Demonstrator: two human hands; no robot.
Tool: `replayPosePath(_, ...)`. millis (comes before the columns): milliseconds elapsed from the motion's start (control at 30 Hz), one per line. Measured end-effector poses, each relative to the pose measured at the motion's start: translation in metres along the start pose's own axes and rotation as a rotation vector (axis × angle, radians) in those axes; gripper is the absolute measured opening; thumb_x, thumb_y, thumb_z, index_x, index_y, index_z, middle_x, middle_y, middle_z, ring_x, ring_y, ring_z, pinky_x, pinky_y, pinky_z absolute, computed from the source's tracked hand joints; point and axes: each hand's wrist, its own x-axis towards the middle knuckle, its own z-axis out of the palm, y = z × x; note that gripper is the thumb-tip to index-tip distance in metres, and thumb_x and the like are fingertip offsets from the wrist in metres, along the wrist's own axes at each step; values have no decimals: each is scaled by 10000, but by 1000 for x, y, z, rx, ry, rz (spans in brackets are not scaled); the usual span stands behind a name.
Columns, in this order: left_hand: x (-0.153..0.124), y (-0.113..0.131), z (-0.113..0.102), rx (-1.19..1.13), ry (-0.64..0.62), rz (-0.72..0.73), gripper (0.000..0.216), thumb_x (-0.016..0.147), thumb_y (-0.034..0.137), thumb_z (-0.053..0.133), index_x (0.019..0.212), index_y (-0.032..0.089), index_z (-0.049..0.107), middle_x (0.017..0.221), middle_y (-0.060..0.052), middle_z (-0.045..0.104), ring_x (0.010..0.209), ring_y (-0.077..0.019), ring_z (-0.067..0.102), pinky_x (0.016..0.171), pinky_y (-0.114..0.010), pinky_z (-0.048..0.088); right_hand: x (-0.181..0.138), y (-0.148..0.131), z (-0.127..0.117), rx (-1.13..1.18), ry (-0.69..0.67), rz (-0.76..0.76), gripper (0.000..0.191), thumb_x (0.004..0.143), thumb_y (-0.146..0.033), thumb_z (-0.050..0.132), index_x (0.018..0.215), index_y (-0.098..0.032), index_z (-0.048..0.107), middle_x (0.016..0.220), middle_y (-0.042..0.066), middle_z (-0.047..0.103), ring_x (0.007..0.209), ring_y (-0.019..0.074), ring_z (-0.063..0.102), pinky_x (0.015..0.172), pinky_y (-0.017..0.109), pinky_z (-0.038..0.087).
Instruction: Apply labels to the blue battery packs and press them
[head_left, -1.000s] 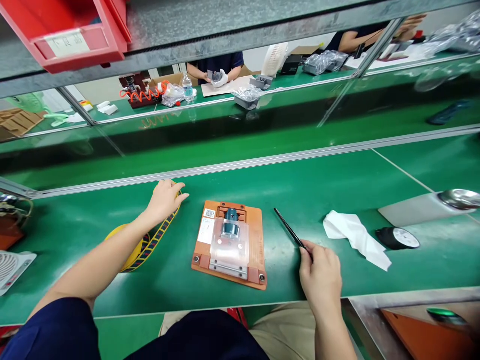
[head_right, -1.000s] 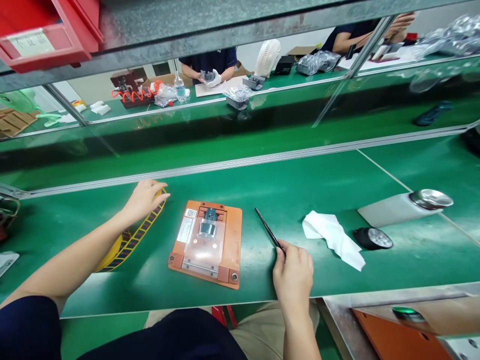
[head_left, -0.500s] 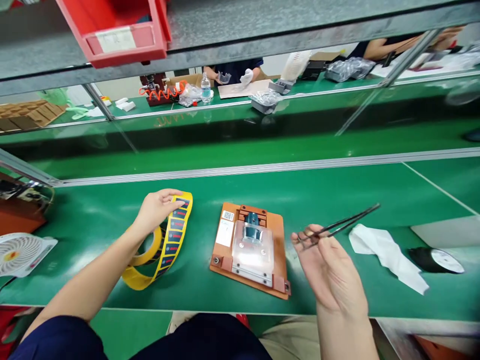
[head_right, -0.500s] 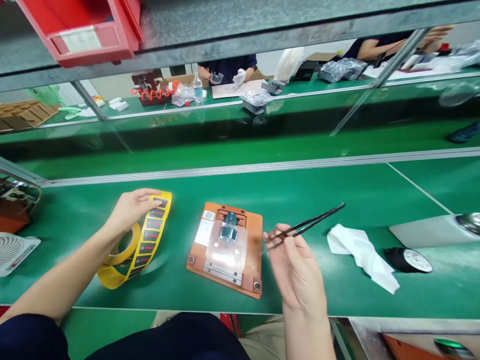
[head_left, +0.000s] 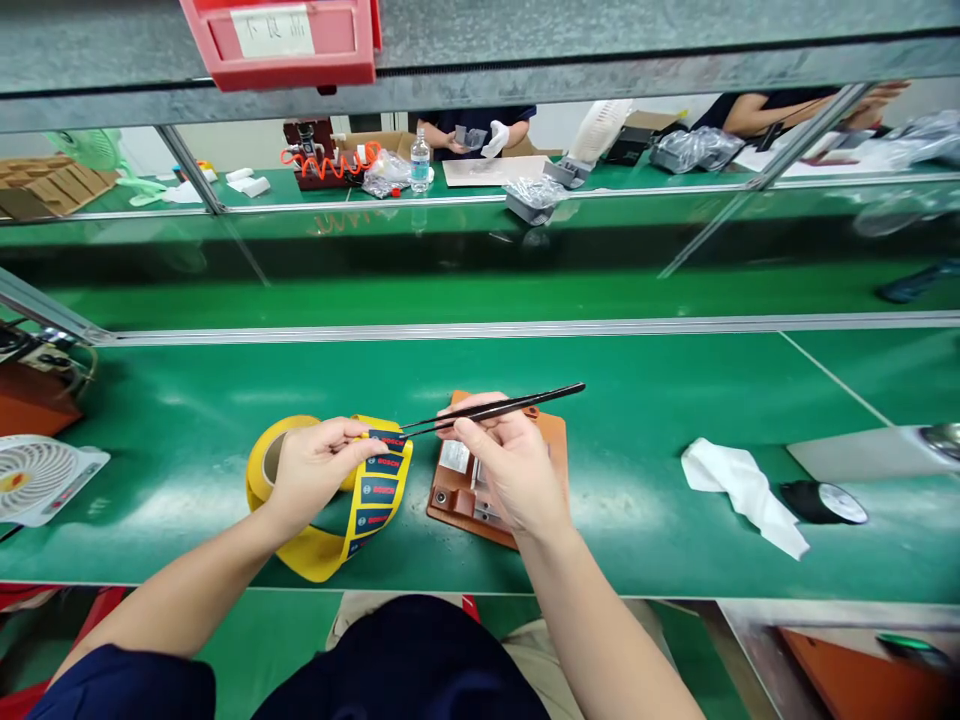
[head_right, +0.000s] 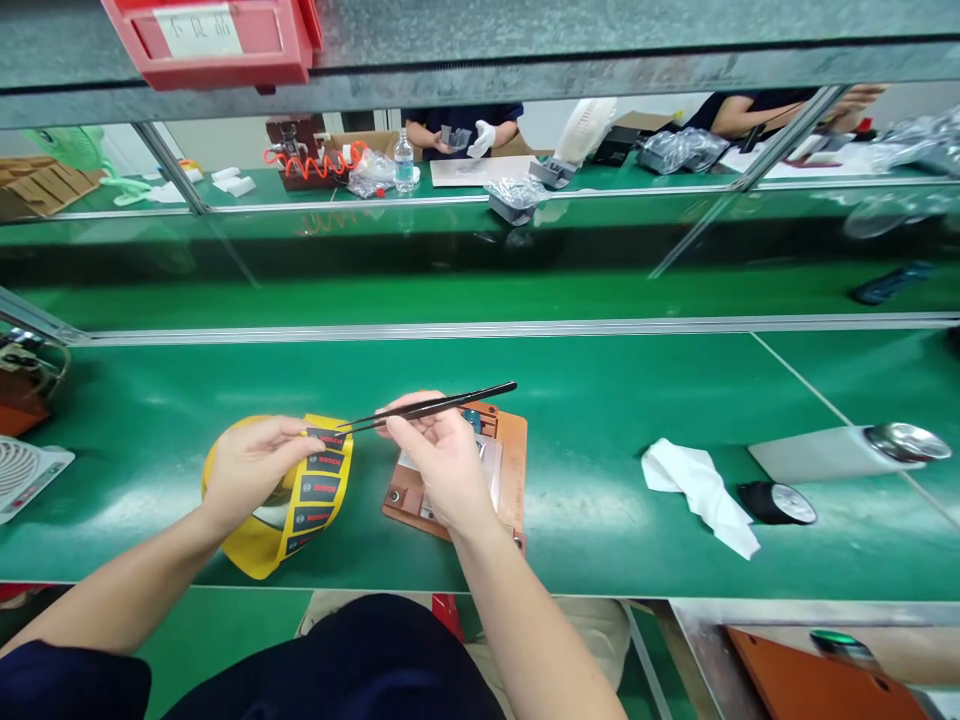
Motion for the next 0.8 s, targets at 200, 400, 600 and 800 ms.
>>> replayPosePath(200,-5,6,4,2,-7,-6,272,742,471,768,749,199,776,742,-50,752,712,-226,702,660,-309,552,1,4,-2,-66,-17,5,196,845,-386,762,939,-231,688,920,24,717,850,185,705,842,350,593)
replayPosePath(400,10,14,9,215,-96,39,357,851,527,615,915,214,775,854,-42,773,792,-237,708,706,-301,523,-6,-1,-13,-210,39,-106,157,875,-379,734,926,-235,695,906,30,712,830,184,690,771,319,578)
replayPosePath(600,75,-5,21,881,-300,45,601,926,651,407,1029,143,711,930,-167,753,934,-365,699,823,-389,495,-7,-19,-67,-380,192,-129,214,864,-419,744,918,-228,664,853,22,703,770,180,685,718,318,575)
replayPosePath(800,104,-16,32,1061,-402,-3,795,943,690,347,1451,87,454,1073,-224,731,1037,-414,679,849,-425,494,-2,-4,-126,-304,182,-8,324,826,-484,766,937,-211,631,865,24,703,830,192,700,801,355,573)
